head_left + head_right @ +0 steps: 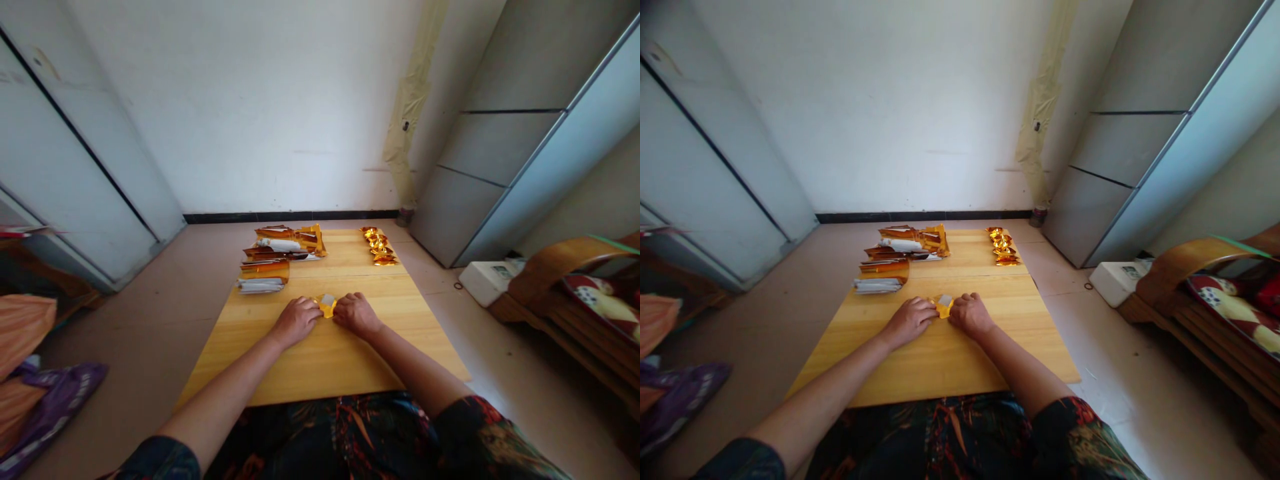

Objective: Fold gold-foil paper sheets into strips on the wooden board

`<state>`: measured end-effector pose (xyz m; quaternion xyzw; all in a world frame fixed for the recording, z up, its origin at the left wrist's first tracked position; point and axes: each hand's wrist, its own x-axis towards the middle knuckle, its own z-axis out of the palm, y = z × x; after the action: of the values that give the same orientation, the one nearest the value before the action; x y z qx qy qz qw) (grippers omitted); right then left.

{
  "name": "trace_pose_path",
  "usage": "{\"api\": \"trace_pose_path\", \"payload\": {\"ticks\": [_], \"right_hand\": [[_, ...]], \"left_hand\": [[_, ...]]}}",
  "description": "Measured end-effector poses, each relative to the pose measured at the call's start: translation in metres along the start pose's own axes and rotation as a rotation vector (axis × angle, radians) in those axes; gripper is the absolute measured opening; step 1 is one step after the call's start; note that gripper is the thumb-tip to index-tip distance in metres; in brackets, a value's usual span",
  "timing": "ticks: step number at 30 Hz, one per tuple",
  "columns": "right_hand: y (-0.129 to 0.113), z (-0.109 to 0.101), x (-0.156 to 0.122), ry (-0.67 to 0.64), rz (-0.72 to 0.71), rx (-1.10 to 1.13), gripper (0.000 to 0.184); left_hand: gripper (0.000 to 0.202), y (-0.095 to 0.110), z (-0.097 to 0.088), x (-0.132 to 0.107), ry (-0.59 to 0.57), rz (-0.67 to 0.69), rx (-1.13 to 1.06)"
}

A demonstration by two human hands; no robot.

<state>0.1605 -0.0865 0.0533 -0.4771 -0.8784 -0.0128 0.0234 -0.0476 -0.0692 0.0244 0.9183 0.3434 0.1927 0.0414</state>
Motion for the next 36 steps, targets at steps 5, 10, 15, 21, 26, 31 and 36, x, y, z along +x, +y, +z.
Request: {"api": "trace_pose_path", "payload": {"ticks": [5, 10, 15, 21, 26, 31, 36], "right_hand": [[0.009, -0.012, 0.013, -0.059, -0.122, -0.064, 0.023], [0.002, -0.007, 0.017, -0.046, -0.124, -0.141, 0.027], [-0.007, -0.003, 0.021, -0.041, -0.091, -0.182, 0.028], [-0.015, -0.004, 0.030, -0.097, -0.090, -0.215, 0.025], [-0.019, -0.008, 0.030, -0.131, -0.151, -0.237, 0.022], [-0.022, -0.007, 0.023, -0.100, -0.189, -0.225, 0.023], [-0.021, -0.001, 0.020, -0.074, -0.188, -0.219, 0.023]], "left_hand": [[0.022, -0.016, 0.002, 0.012, -0.014, -0.023, -0.098], [0.021, -0.022, 0.003, 0.017, -0.044, -0.091, -0.129], [0.019, -0.018, -0.003, 0.017, -0.109, -0.065, -0.044], [0.020, -0.017, -0.008, 0.019, -0.144, -0.040, -0.004], [0.020, -0.018, -0.009, 0.020, -0.179, -0.028, 0.023], [0.020, -0.020, -0.005, 0.018, -0.151, -0.011, 0.019], [0.019, -0.022, -0.002, 0.016, -0.122, -0.003, -0.002]]}}
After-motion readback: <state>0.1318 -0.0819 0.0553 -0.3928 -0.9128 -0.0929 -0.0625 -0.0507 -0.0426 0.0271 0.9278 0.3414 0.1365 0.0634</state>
